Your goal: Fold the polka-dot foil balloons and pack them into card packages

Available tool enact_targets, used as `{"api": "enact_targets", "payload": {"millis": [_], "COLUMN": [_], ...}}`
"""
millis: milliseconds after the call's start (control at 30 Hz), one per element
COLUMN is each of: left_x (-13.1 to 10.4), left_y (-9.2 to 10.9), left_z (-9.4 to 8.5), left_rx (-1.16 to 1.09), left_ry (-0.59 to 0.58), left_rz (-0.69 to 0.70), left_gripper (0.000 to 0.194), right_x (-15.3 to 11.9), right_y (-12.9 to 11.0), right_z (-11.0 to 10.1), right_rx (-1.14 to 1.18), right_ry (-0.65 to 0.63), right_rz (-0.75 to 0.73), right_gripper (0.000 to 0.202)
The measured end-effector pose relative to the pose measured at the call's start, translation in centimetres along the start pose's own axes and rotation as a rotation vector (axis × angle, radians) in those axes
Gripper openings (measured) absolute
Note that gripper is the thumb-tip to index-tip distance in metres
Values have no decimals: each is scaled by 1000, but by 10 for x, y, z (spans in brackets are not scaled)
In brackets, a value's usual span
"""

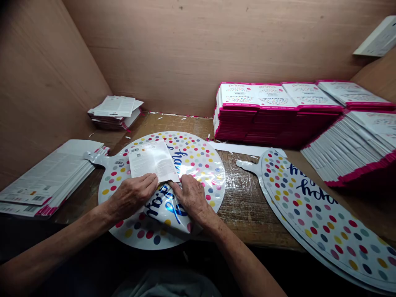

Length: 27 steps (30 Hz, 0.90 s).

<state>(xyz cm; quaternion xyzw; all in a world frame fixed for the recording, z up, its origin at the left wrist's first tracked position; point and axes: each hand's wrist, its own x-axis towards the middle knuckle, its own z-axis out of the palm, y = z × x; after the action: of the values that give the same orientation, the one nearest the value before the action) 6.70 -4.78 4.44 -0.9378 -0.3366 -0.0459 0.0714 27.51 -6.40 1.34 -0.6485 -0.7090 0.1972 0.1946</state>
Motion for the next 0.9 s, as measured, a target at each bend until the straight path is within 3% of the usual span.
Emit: {"api": "enact_targets", "payload": {"millis": [133,233,300,367,433,533,667,767,900], "left_x": [-7,-11,-12,-12,-9,-5,3,9,17], "left_y": [1,9,18,28,36,44,53,59,63], "left_z": [3,7,11,15,19,20,15,16,21], "left_rx": [-31,-147,-280,-465,-779,-1341,-1675,-1746,-1476], "left_ry": [29,113,286,496,588,513,520,481,481], "left_rz": [21,-94,-283,-562,-782,-875,-873,-885,-1023], "left_gripper": [25,27,25,25,51,79,80,68,50], "right_x": [-3,-9,-15,-19,-22,-21,-18,-22,-37], "right_y": [6,4,0,-3,-4,1,8,9,12], "right_z": [-6,-5,-2,1,3,2,-5,-14,-23], "right_rx": [263,224,166,180,238,297,315,368,444], "right_ry": [-167,-9,117,189,229,279,336,323,172], "right_rz": [-19,-21,-4,28,48,64,76,74,93], "right_gripper": [38,30,27,26,26,26,26,27,24]}}
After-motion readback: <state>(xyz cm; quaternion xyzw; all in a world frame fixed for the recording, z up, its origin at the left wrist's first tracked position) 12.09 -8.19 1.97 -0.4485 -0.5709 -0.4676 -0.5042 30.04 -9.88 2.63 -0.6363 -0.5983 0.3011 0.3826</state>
